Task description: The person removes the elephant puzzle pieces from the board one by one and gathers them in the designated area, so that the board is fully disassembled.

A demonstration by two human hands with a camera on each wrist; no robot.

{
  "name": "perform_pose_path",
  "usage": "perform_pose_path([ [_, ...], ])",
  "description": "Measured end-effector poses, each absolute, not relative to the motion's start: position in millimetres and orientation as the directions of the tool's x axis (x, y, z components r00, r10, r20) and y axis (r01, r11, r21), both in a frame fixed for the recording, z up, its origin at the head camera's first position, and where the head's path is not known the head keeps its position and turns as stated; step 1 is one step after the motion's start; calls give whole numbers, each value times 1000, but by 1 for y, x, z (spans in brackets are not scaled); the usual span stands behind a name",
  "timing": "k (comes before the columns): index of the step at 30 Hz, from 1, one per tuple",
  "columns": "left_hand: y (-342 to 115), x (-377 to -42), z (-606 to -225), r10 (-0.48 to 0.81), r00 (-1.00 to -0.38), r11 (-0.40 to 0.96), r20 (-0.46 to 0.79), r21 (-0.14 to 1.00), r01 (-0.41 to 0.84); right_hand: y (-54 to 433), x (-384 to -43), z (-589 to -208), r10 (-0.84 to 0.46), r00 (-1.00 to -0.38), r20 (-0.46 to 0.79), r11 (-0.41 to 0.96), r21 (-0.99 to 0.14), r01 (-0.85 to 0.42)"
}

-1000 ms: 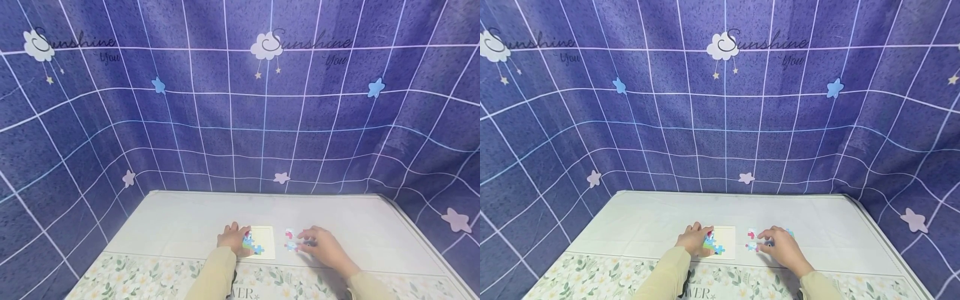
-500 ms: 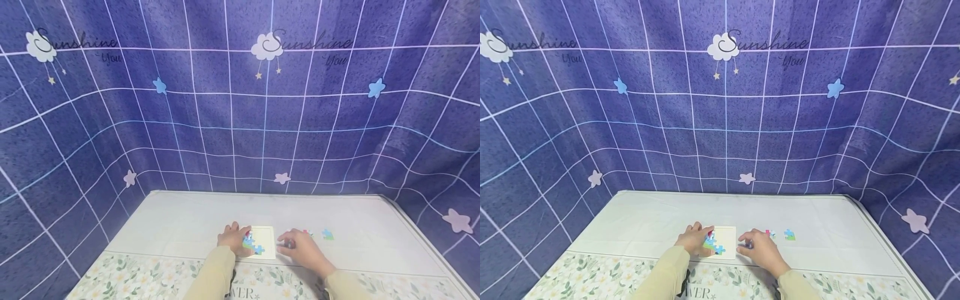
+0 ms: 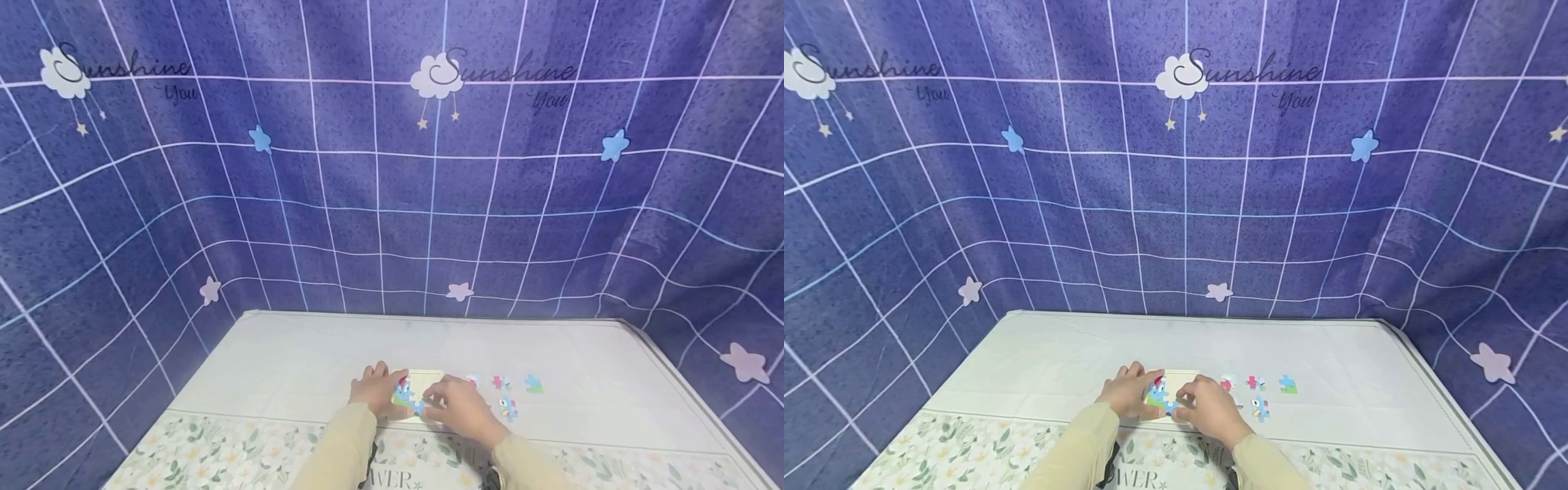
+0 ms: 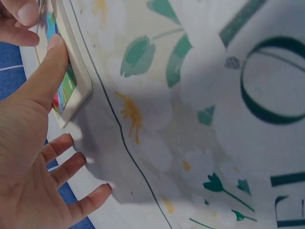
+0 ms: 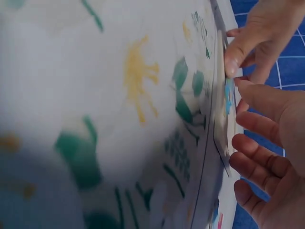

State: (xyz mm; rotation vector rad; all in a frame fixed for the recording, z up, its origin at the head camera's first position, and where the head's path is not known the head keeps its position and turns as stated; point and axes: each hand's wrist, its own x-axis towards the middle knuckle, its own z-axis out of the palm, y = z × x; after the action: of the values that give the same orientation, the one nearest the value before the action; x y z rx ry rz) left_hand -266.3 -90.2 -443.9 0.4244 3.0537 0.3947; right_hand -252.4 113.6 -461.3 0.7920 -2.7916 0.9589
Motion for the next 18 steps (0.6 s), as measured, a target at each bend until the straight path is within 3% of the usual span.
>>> perform_pose_path([
  [7,-94,-267,-444,317,-948,922,13,230,311,105,-254,-466,-412,-881,232,741,-478,-472],
  [18,-103,-271,-435,361,-932,906,-42,254,339,103,-255,-467,-384,-897,221,738,-511,-442],
])
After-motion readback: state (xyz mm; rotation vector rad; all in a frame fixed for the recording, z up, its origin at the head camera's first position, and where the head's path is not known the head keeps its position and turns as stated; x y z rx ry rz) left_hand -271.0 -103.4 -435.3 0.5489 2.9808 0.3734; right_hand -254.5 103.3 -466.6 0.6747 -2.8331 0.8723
